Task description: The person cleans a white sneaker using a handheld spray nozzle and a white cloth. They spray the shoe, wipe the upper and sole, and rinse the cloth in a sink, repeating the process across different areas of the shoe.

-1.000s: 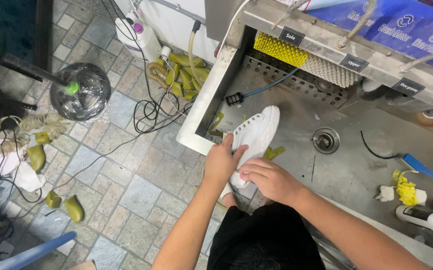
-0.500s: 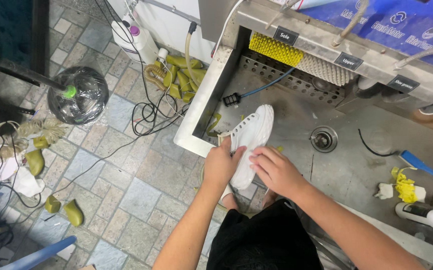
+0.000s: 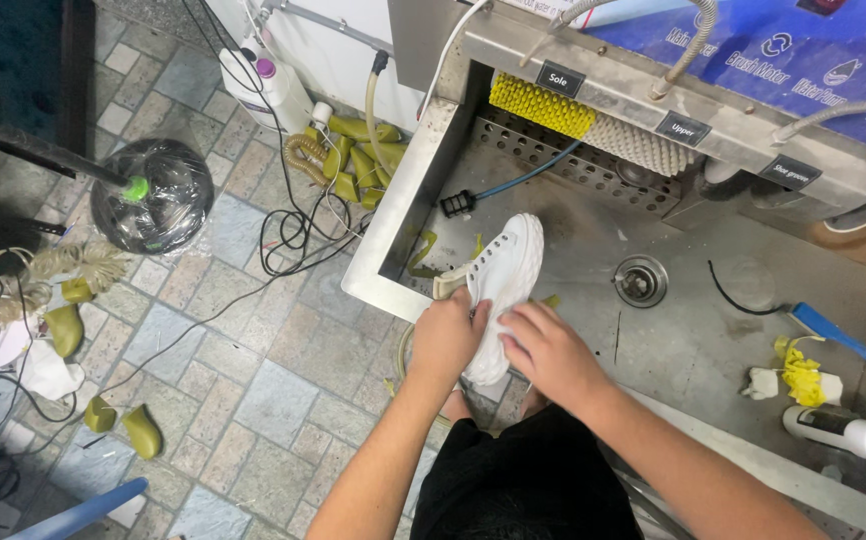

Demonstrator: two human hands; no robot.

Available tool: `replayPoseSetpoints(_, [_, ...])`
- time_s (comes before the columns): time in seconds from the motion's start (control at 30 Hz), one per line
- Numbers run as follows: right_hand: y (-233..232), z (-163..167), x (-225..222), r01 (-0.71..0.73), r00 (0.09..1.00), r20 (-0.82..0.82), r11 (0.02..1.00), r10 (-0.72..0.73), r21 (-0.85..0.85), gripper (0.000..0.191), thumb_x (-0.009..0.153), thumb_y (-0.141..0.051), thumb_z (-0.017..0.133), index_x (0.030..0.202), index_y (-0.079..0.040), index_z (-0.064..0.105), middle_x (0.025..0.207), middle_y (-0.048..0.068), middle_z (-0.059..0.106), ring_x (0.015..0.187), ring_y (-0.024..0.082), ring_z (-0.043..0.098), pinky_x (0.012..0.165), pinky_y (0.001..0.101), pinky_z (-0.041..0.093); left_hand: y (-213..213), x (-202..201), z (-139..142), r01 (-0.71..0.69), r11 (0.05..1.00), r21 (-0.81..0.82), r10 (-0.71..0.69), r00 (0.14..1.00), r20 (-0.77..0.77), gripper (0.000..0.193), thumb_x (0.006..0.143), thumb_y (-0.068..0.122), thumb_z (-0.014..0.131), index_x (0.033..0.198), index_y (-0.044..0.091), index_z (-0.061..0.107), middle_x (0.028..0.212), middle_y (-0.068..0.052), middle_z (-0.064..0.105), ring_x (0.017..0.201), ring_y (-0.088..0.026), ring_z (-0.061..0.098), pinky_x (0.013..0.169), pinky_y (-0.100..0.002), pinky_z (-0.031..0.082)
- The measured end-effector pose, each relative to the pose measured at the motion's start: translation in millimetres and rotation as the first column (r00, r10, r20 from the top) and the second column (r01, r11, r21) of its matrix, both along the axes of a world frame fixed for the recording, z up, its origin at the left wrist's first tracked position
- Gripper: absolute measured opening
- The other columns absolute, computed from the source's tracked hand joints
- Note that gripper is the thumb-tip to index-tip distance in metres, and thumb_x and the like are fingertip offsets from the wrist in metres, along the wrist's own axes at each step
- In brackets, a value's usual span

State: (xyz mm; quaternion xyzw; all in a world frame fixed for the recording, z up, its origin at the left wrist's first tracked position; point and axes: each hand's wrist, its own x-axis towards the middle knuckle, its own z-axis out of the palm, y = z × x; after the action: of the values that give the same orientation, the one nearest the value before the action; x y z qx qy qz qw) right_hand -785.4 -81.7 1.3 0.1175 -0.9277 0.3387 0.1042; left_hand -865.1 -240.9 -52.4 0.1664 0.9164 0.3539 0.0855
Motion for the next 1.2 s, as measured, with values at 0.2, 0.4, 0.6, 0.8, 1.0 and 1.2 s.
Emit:
replayPoseSetpoints(0.2, [1.8,2.5,4.2,-0.174,0.983,-0.071,0.983,0.170,-0.063,0.021,0.084,-0.010,0.075,0.103,-0.004,0.069,0.105,0.011,0.064,0.097,0.029,0.065,0.083,0.0375,0.055,-0.9,-4.9,1.7,-0.019,1.000,-0.010,0.020,0.999,0.043,0.037,0.092,0.035,0.070,0.084,-0.001,0.064,0.069,-0.026,0.067,0.067,-0.046,0.068,0.063,-0.055,0.055])
replayPoseSetpoints(0.4, [25.3,-6.9,-30.6,0.016,0.999,-0.037,1.000,-0.016,-0.012,0.019,0.084,-0.009,0.075,0.102,-0.004,0.071,0.104,0.009,0.067,0.097,0.030,0.064,0.083,0.0383,0.055,-1.8,1.9,8.5,-0.035,0.998,0.049,0.033,0.999,0.043,0.034,0.090,0.033,0.070,0.086,-0.001,0.065,0.068,-0.026,0.068,0.068,-0.047,0.068,0.064,-0.056,0.055])
replayPoseSetpoints(0.6, [-3.1,3.3,18.3,0.079,0.995,0.066,0.997,-0.080,0.017,0.019,0.082,-0.009,0.075,0.099,-0.003,0.070,0.103,0.009,0.065,0.098,0.031,0.063,0.083,0.0408,0.053,7.9,11.3,14.3,-0.115,0.993,-0.018,0.115,0.992,0.051,0.032,0.092,0.032,0.068,0.087,0.001,0.064,0.071,-0.028,0.068,0.068,-0.048,0.068,0.063,-0.056,0.055])
replayPoseSetpoints(0.8, [-1.6,-9.4,34.2,0.292,0.922,0.344,0.902,-0.178,-0.317,0.053,0.082,-0.012,0.078,0.129,-0.008,0.055,0.108,0.008,0.060,0.103,0.024,0.065,0.089,0.0355,0.055,8.7,10.1,12.9,-0.164,0.986,-0.036,0.167,0.979,0.116,0.035,0.095,0.034,0.065,0.088,-0.001,0.063,0.070,-0.028,0.068,0.069,-0.048,0.068,0.063,-0.056,0.056])
replayPoseSetpoints(1.0, [16.6,-30.4,-6.9,0.443,0.887,0.310,0.822,-0.343,-0.359,0.039,0.087,-0.012,0.075,0.121,-0.004,0.059,0.115,0.014,0.063,0.105,0.025,0.067,0.089,0.0353,0.053,4.1,23.7,11.2,-0.162,0.987,-0.015,0.162,0.982,0.095,0.038,0.094,0.036,0.066,0.090,-0.002,0.064,0.070,-0.027,0.069,0.069,-0.047,0.069,0.065,-0.055,0.055])
replayPoseSetpoints(1.2, [10.7,-29.9,-21.9,0.424,0.882,0.282,0.897,-0.378,-0.123,0.037,0.100,-0.025,0.060,0.128,-0.003,0.051,0.093,0.022,0.072,0.085,0.041,0.070,0.074,0.0490,0.053,-6.6,31.1,9.5,-0.109,0.990,0.085,0.090,0.975,0.202,0.044,0.088,0.038,0.073,0.084,-0.005,0.068,0.069,-0.030,0.067,0.070,-0.049,0.069,0.066,-0.055,0.056])
